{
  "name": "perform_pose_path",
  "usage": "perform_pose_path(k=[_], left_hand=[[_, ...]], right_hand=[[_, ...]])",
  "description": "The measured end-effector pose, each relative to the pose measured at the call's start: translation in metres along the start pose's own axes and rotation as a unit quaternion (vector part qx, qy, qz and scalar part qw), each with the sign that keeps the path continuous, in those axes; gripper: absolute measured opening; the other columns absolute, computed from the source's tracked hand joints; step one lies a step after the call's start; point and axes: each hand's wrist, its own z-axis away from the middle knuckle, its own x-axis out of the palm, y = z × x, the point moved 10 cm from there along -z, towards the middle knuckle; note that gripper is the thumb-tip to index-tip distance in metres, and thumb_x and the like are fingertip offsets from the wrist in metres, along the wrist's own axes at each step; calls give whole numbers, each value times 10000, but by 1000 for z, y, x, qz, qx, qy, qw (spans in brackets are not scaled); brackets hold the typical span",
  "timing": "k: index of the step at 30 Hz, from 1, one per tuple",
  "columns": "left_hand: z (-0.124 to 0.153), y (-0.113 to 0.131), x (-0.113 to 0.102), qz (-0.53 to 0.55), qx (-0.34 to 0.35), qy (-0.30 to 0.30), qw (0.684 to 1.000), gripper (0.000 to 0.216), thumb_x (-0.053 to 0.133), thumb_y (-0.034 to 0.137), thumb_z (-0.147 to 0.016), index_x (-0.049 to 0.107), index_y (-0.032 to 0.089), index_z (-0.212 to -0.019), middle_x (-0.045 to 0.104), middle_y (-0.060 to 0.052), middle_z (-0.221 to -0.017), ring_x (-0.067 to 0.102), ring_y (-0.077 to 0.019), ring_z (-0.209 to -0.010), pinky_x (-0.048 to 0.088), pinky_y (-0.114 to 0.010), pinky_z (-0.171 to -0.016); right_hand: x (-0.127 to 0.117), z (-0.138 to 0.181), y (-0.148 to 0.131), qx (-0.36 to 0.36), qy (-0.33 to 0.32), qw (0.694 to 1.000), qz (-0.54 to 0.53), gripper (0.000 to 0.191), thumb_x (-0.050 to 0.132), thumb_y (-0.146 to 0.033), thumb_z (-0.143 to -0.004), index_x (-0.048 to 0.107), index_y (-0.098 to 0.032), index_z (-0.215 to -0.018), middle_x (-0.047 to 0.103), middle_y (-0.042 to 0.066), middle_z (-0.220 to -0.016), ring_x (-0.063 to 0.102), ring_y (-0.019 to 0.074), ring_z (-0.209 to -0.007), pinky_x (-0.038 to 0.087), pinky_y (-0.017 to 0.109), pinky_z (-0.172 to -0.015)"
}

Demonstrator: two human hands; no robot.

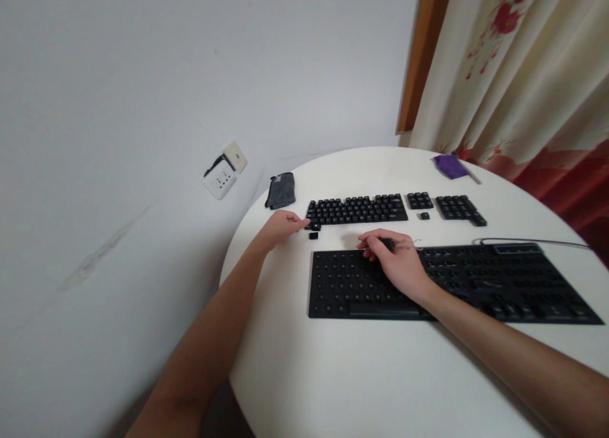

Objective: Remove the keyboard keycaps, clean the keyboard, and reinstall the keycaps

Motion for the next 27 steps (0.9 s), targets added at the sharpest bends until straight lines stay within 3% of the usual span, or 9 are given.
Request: perform_pose_path(k=[15,20,23,27], left_hand=[[-2,0,1,4,2,4,1000,392,721,531,-696,684,148,-620,572,-9,-564,420,-111,-535,264,-259,-521],[-1,0,-1,6,0,3,1000,423,703,555,-706,662,153,-579,518,6,-514,389,-108,-520,237,-263,-512],[0,-1,-1,15,0,-7,1000,437,716,572,-689,670,149,-590,545,2,-539,424,-114,-546,264,-259,-527],[2,-4,-2,40,-1,-42,998,412,751,551,-665,718,142,-699,637,-22,-636,511,-138,-611,325,-255,-566]], right_hand=[[1,2,1,6,-4,1000,10,246,603,-383,-896,744,-185,-862,724,48,-776,620,176,-656,492,308,-616],[8,6,-40,-95,-30,985,139,342,442,-392,-1002,710,-208,-895,660,59,-877,596,197,-820,477,346,-776],[28,2,-65,-181,-75,954,228,285,445,-298,-1000,692,-203,-893,611,83,-969,572,223,-929,456,378,-865],[73,-15,-54,-212,-213,910,285,267,459,-120,-941,694,-188,-1048,639,90,-998,606,224,-943,468,362,-871]])
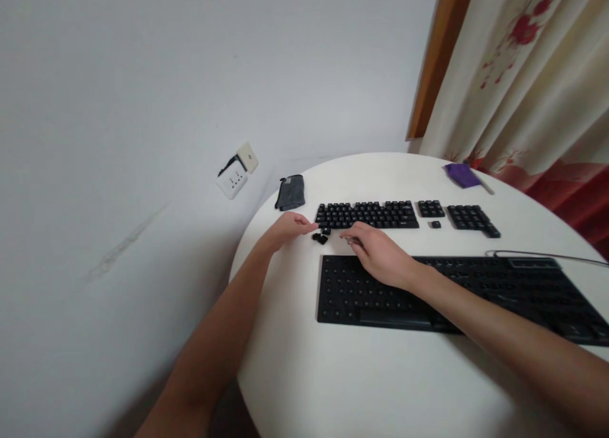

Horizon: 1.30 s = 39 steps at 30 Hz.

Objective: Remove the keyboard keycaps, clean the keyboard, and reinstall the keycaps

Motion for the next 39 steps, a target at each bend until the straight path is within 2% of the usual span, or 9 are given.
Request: perform_pose_path(k=[2,6,8,10,16,21,27,33,39], left_hand=[[1,5,-1,5,23,-27,999,373,778,501,-654,723,142,-740,673,-37,-691,552,-149,-645,363,-254,-590],[7,27,6,-31,129,-99,986,327,832,350,-603,735,161,-852,708,-42,-794,572,-146,-677,415,-250,-632],[11,33,15,-56,159,-130,977,343,848,300,-572,742,175,-874,714,-34,-826,559,-140,-672,414,-245,-632],[11,33,20,-68,167,-135,974,327,851,269,-558,744,180,-855,713,-28,-814,558,-142,-672,412,-244,-636],[9,21,17,-72,137,-118,981,201,775,243,-623,729,159,-800,702,-40,-770,587,-150,-664,426,-249,-634],[12,12,12,-26,65,-138,988,199,700,264,-676,683,131,-823,651,-21,-671,579,-143,-624,410,-239,-577],[25,29,13,90,42,-188,977,191,638,289,-762,682,131,-859,630,-11,-718,535,-114,-637,399,-232,-593],[32,42,19,150,48,-222,962,214,655,331,-794,690,121,-799,594,-8,-693,472,-92,-614,346,-222,-566],[34,51,24,225,41,-227,947,238,705,338,-778,690,106,-728,619,-31,-690,484,-95,-623,378,-229,-593]], right_hand=[[16,-14,7,-13,-39,999,23,310,465,-82,-922,694,-181,-1104,659,98,-1021,620,228,-964,466,354,-876],[37,-32,19,-27,-79,994,64,302,494,-91,-920,712,-173,-1111,666,108,-1018,632,226,-940,465,332,-850],[43,-36,22,-31,-88,993,71,288,510,-89,-909,725,-176,-1079,672,106,-1003,634,226,-927,464,329,-843],[42,-38,26,-22,-76,994,71,268,515,-93,-905,735,-171,-1036,681,106,-980,636,229,-915,464,331,-838],[26,-45,41,21,1,997,74,208,513,-156,-928,721,-158,-933,705,93,-915,636,230,-874,462,335,-824],[29,-47,38,8,-19,996,87,212,522,-123,-909,725,-155,-963,707,87,-947,634,222,-912,462,327,-856],[31,-55,16,-44,0,997,61,247,599,-196,-921,695,-190,-1149,657,80,-1002,630,203,-912,483,310,-849],[32,-59,13,-59,43,997,29,93,653,-210,-891,706,-187,-965,642,57,-975,629,183,-881,495,293,-819],[23,-46,9,-80,91,993,-1,132,660,-208,-871,679,-189,-1001,635,54,-985,631,180,-895,502,283,-823]])
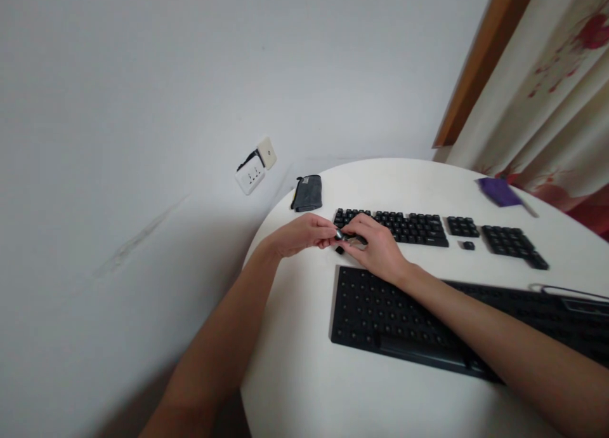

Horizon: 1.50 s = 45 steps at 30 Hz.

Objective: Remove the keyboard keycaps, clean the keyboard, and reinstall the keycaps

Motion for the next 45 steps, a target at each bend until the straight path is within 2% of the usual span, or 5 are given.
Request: perform_pose_path(k=[7,11,19,33,45], left_hand=[[0,-1,-4,-81,18,15,996,272,677,369,-833,722,102,-800,650,-36,-698,523,-95,-615,411,-218,-582],[0,17,-16,-195,130,85,968,323,755,331,-776,707,135,-1028,705,-69,-920,626,-141,-765,510,-261,-702],[13,53,7,-333,306,75,889,114,703,244,-851,717,170,-937,700,-88,-971,644,-168,-887,517,-288,-810],[-8,-24,-47,-217,86,86,969,258,797,306,-698,736,112,-856,751,-101,-853,689,-173,-773,541,-282,-757],[-10,-27,-53,-240,83,133,958,362,849,293,-591,665,133,-858,640,9,-695,561,-100,-616,437,-210,-590]], right_hand=[[3,5,2,32,-2,999,39,144,640,-217,-868,684,-199,-1005,640,44,-974,631,176,-883,494,275,-819],[7,5,11,61,-25,994,84,173,628,-208,-860,698,-190,-1018,638,41,-973,632,178,-888,481,272,-812],[15,5,13,68,-84,987,119,208,609,-248,-905,709,-186,-1077,644,48,-1001,631,184,-931,460,271,-812],[4,11,38,173,-119,959,189,197,550,-256,-931,740,-208,-916,710,62,-964,658,215,-912,457,291,-792],[22,19,40,186,-185,938,225,243,514,-263,-937,749,-203,-919,764,103,-949,706,264,-888,477,315,-748]])
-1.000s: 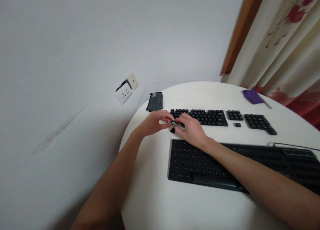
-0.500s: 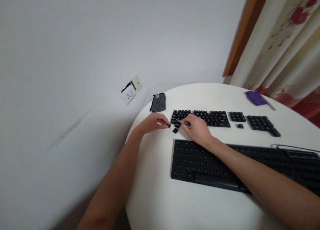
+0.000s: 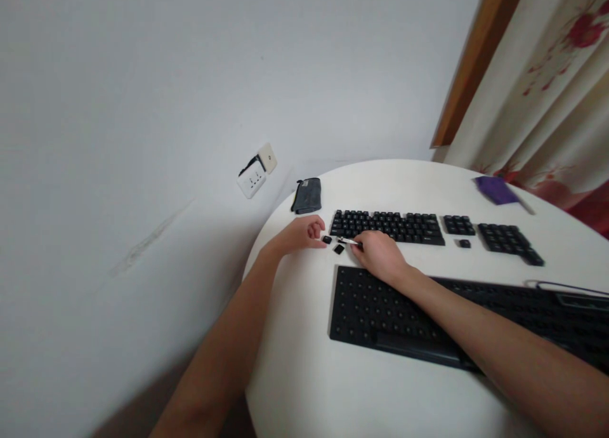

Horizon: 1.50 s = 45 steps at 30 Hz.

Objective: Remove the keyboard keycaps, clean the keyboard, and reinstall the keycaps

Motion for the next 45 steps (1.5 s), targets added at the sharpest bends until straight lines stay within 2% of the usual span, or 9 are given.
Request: perform_pose_path(k=[5,11,25,45], left_hand=[[1,-7,0,-82,-35,-4,996,320,822,385,-621,703,126,-766,627,3,-626,543,-110,-585,390,-215,-548],[-4,-13,6,-78,-44,15,996,277,805,369,-629,717,125,-725,645,-7,-601,529,-100,-537,361,-213,-512],[-6,-2,11,-77,-35,12,996,231,778,342,-634,714,132,-708,641,-9,-597,543,-111,-561,356,-207,-526],[-9,-8,11,-99,-34,14,994,269,789,382,-641,716,135,-719,643,-16,-605,545,-120,-564,352,-217,-530]], right_hand=[[2,0,-1,-13,-4,1000,-6,241,519,-254,-938,755,-208,-962,761,101,-966,700,255,-906,475,303,-750],[3,1,-9,-52,-5,999,1,259,496,-209,-943,751,-225,-986,744,80,-952,692,233,-891,455,287,-730],[7,2,-12,-66,-18,998,8,230,481,-183,-957,710,-192,-984,707,95,-984,670,226,-944,445,282,-784],[6,2,-14,-71,-24,997,4,215,496,-194,-954,710,-192,-943,702,86,-948,675,225,-913,442,284,-765]])
